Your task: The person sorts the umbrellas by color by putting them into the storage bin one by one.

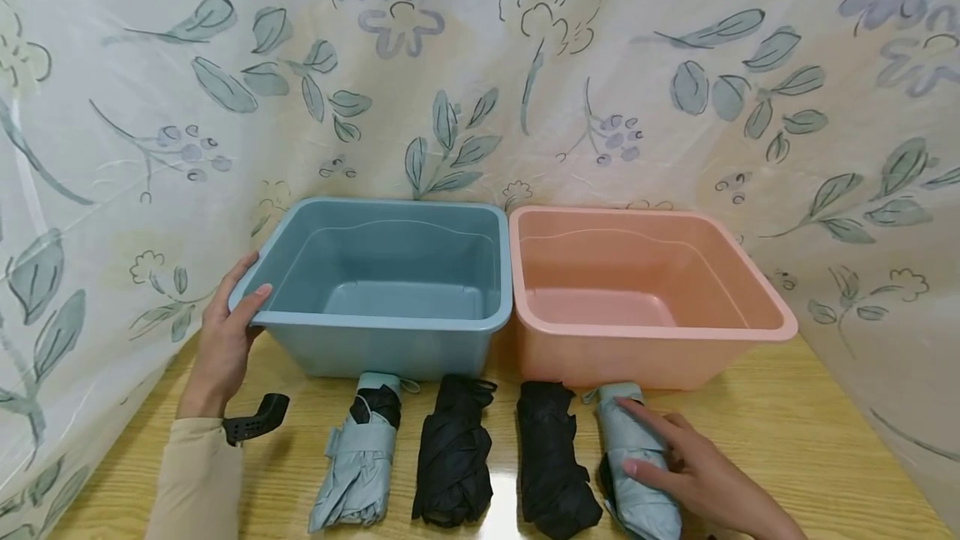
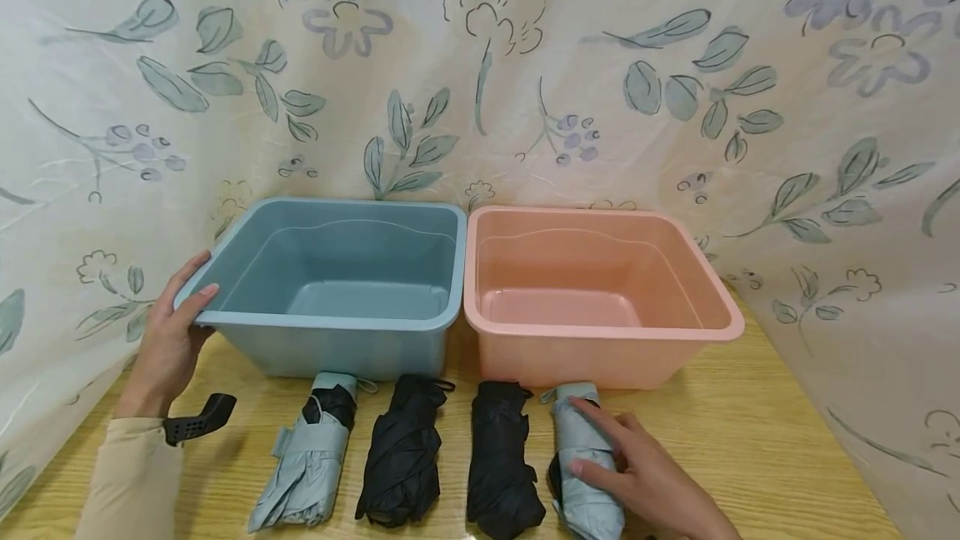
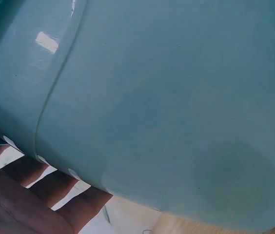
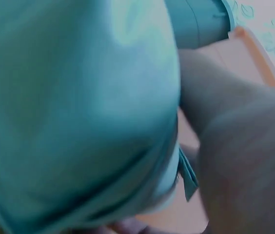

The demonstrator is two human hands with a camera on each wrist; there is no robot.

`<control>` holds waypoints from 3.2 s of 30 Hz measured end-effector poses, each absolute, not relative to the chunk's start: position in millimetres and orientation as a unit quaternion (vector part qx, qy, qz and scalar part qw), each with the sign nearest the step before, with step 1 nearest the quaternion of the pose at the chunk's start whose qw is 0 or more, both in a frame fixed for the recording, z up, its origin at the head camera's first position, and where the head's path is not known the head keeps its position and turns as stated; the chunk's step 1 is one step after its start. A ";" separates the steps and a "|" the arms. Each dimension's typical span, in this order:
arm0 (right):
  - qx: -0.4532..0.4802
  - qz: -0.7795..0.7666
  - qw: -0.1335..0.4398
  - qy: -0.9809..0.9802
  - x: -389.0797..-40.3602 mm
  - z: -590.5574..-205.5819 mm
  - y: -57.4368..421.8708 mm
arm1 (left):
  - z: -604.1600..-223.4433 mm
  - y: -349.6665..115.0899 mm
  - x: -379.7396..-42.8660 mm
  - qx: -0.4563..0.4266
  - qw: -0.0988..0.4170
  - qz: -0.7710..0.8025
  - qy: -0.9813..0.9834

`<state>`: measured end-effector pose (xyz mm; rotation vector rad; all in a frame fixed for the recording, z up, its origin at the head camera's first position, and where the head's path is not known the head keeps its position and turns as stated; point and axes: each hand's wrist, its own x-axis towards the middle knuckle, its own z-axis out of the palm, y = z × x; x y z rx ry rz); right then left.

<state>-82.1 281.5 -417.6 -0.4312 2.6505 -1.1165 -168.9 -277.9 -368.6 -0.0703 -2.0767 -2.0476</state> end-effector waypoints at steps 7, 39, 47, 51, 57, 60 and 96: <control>-0.164 -0.346 0.126 0.915 -85.9 -412.9 267.3 | -368.4 -277.9 -168.5 -0.034 0.117 -0.698 -0.706; -0.097 -0.474 0.125 0.866 -62.0 -376.6 276.4 | -369.4 -280.5 -167.8 -0.026 0.120 -0.688 -0.715; -0.196 -0.470 0.069 0.858 -58.4 -335.8 248.3 | -369.6 -282.6 -168.4 -0.021 0.117 -0.687 -0.717; -0.271 -0.465 0.034 0.842 -68.6 -308.8 221.4 | -369.4 -283.0 -168.9 -0.021 0.116 -0.690 -0.714; -0.345 -0.478 0.031 0.807 -102.9 -281.9 178.4 | -370.0 -282.1 -170.2 -0.022 0.117 -0.693 -0.711; -0.352 -0.504 0.059 0.786 -122.0 -271.3 155.7 | -370.6 -281.1 -170.2 -0.022 0.117 -0.696 -0.708; -0.301 -0.465 0.189 0.811 -287.8 -258.0 -72.3 | -367.0 -276.8 -173.4 -0.002 0.118 -0.675 -0.729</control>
